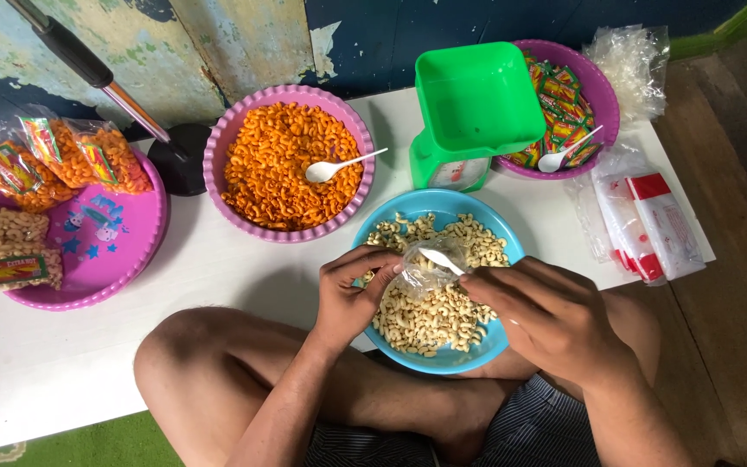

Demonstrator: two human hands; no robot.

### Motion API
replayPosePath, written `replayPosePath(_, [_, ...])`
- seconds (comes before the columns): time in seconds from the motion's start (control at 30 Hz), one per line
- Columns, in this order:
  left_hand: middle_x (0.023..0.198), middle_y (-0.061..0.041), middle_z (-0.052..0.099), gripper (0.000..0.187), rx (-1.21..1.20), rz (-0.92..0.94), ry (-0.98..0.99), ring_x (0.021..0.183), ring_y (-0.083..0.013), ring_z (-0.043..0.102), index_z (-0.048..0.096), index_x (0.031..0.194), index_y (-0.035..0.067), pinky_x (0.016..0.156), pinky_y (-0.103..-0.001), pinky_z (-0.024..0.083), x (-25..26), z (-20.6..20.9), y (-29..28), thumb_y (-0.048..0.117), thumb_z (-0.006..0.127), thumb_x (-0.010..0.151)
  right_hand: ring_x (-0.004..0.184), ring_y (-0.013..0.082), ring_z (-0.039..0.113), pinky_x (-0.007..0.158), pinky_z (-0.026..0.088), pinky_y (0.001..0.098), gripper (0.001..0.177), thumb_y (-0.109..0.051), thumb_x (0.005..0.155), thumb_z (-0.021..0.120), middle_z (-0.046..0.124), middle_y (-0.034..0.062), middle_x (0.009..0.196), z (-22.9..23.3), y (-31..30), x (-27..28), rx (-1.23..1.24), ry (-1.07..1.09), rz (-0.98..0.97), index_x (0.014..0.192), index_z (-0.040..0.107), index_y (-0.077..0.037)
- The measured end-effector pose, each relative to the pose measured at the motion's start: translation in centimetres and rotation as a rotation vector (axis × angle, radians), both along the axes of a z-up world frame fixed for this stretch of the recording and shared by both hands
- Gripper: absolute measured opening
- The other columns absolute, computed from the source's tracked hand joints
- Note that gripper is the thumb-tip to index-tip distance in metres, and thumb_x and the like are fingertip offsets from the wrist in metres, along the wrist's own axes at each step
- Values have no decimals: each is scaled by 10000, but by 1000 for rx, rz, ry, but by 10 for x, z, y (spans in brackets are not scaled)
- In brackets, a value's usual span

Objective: The person is manually packaging small puffed snacks into plastic bags using a spoon.

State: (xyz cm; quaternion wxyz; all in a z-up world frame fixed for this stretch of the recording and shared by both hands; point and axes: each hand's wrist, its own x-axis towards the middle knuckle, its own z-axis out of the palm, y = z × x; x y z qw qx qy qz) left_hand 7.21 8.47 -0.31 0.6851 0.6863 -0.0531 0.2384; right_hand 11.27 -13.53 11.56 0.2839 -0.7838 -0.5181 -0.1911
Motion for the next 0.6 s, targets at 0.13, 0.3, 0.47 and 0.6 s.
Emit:
replayPosePath(0.13, [970,-82,787,70,105,-16,41,916,-207,762,786,975,63,850,-316,622,-4,-8,2,56,719,955,803,263,710,728,599,365,128,45,948,677,755,124,1014,-4,-4,-5,24,-5,-15,1069,700,10])
replayPosePath(0.3, [970,-79,792,65,96,-17,42,926,-206,766,789,970,67,866,-311,626,-5,-7,1,62,728,949,813,242,704,761,591,359,155,67,955,650,740,108,975,-13,-1,-4,12,79,4,1095,674,6])
replayPosePath(0.47, [974,-87,791,66,100,4,38,932,-212,767,791,970,60,866,-313,630,-5,-6,3,60,730,946,782,236,703,737,590,344,183,89,920,687,756,138,983,-15,-14,-8,100,168,-59,1091,688,22])
replayPosePath(0.6, [968,-87,786,66,85,42,44,913,-208,759,791,969,55,839,-310,623,-4,-6,6,83,737,944,745,217,741,714,595,299,115,50,941,668,753,213,987,-26,-41,-14,279,261,-239,1051,692,27])
